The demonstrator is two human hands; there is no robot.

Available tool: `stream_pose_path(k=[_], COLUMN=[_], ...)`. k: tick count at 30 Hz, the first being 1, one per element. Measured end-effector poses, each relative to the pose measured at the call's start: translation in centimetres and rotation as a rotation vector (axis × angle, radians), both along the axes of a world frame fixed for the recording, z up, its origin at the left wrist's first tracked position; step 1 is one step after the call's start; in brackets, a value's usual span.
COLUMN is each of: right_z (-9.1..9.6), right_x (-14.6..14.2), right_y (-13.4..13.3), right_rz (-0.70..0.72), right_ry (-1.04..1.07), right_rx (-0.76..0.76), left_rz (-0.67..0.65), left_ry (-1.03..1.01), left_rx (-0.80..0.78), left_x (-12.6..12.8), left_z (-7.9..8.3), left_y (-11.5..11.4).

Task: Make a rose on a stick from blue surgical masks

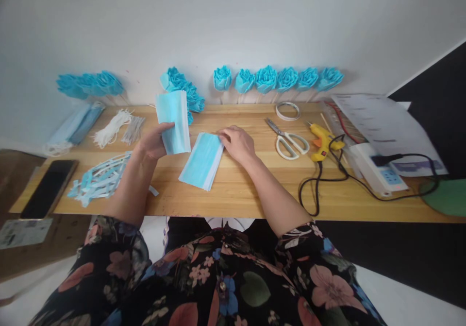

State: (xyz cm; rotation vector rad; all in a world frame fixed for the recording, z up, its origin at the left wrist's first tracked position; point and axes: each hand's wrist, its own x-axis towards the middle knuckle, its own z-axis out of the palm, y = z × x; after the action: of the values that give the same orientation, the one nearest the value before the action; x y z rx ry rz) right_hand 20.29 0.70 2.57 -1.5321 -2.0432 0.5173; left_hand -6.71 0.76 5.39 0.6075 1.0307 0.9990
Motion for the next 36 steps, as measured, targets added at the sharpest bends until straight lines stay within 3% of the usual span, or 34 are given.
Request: stream_pose_path(k=[10, 14, 18, 22, 25, 27, 31, 34, 36], right_z=[-0.2, 0.2, 2.7, 6.2, 7.4, 7.2, 5.1, 3.5, 3.0], right_x=[0.0, 0.1, 1.6, 5.4, 8.8, 10.4, 11.5, 11.9, 12.2], right_y=[-0.1, 0.0, 0.1, -0.6, -1.9, -2.8, -3.8, -3.6, -3.1], right_rz=[0.151, 0.135, 0.051, -0.007, -0.206, -0.330, -0.334, -0.361, -0.388], right_ry=[-0.064, -0.068, -0.136, -0.383, -0.589, -0.689, -0.748, -0.705, -0.569], right_rx=[-0.011, -0.017, 0.022, -0.062, -0.118, -0.166, -0.234, -0.163, -0.162], left_rz=[-0.099, -0.004, 0.073, 0.097, 0.103, 0.087, 0.037, -0.018, -0.052], left_ry=[0.076, 0.190, 0.227, 0.256, 0.269, 0.265, 0.254, 0.245, 0.233], left_rx=[0.032, 0.092, 0.142, 0.192, 0.197, 0.195, 0.201, 0.197, 0.195], left_x=[0.8, 0.7, 1.0, 1.4, 1.7, 1.8, 2.4, 2.8, 3.0], left_z=[0.4, 0.4, 0.6, 0.5, 0.3, 0.2, 0.4, 0.7, 0.8], left_y=[-0.8, -0.8, -0.8, -0.8, -0.9, -1.0, -1.5, -1.9, -2.1])
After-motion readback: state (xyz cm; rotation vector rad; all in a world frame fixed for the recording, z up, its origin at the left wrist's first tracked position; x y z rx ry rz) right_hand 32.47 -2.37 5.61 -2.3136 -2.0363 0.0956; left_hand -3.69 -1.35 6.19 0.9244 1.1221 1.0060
